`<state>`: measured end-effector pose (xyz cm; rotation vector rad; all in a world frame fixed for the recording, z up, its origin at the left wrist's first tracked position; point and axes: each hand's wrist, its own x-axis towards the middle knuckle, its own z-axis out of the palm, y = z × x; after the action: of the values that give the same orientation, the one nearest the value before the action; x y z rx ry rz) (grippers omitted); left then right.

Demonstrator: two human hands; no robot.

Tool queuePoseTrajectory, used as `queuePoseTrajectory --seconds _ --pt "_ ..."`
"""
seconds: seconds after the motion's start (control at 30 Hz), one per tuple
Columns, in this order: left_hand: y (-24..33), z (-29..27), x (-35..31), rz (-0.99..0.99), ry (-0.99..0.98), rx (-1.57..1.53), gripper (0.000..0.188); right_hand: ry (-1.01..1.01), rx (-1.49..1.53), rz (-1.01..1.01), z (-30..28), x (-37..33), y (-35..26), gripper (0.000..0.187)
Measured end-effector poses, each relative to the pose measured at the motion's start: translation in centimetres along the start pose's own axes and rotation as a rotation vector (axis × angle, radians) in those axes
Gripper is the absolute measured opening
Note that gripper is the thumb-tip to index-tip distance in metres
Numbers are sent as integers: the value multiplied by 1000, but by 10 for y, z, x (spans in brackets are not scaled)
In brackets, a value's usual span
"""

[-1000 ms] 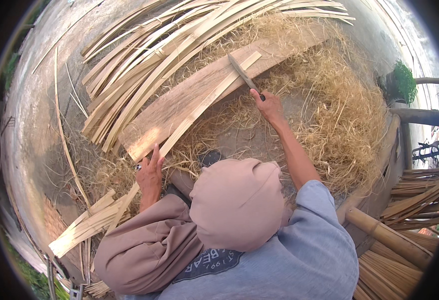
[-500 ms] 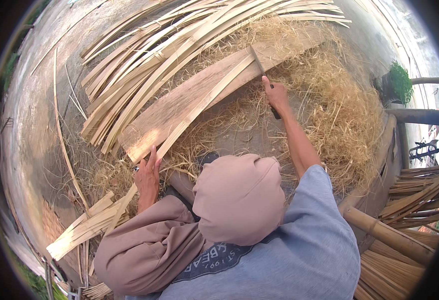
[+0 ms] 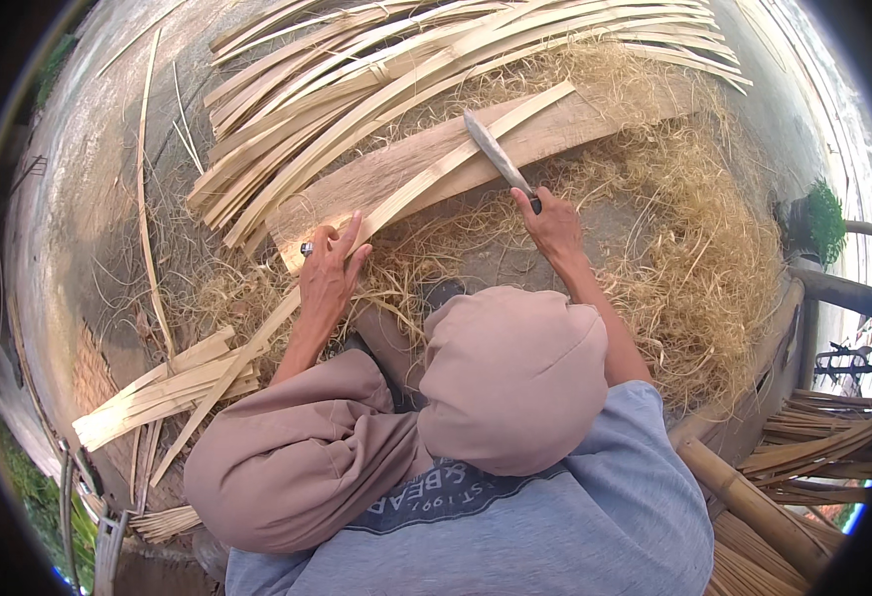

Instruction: The person sits on the ground and uses a knife to split long bamboo strips into thinner slats. They repeatedly position each strip on a wooden board, strike it with the knife to split it, and place the finished slats into a pile.

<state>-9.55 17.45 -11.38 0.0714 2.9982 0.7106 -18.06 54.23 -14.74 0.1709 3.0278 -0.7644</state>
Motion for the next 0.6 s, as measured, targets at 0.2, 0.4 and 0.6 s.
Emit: queuePoseTrajectory --seconds 0.2,0.4,0.6 --pt "-85 -35 -89 -82 229 149 68 51 -83 110 -15 41 33 74" --pt "-132 -46 -150 -265 67 68 52 -38 206 277 -15 68 28 77" --pt "-79 -50 -71 -169 -135 -15 38 -294 352 -35 48 -38 -80 61"
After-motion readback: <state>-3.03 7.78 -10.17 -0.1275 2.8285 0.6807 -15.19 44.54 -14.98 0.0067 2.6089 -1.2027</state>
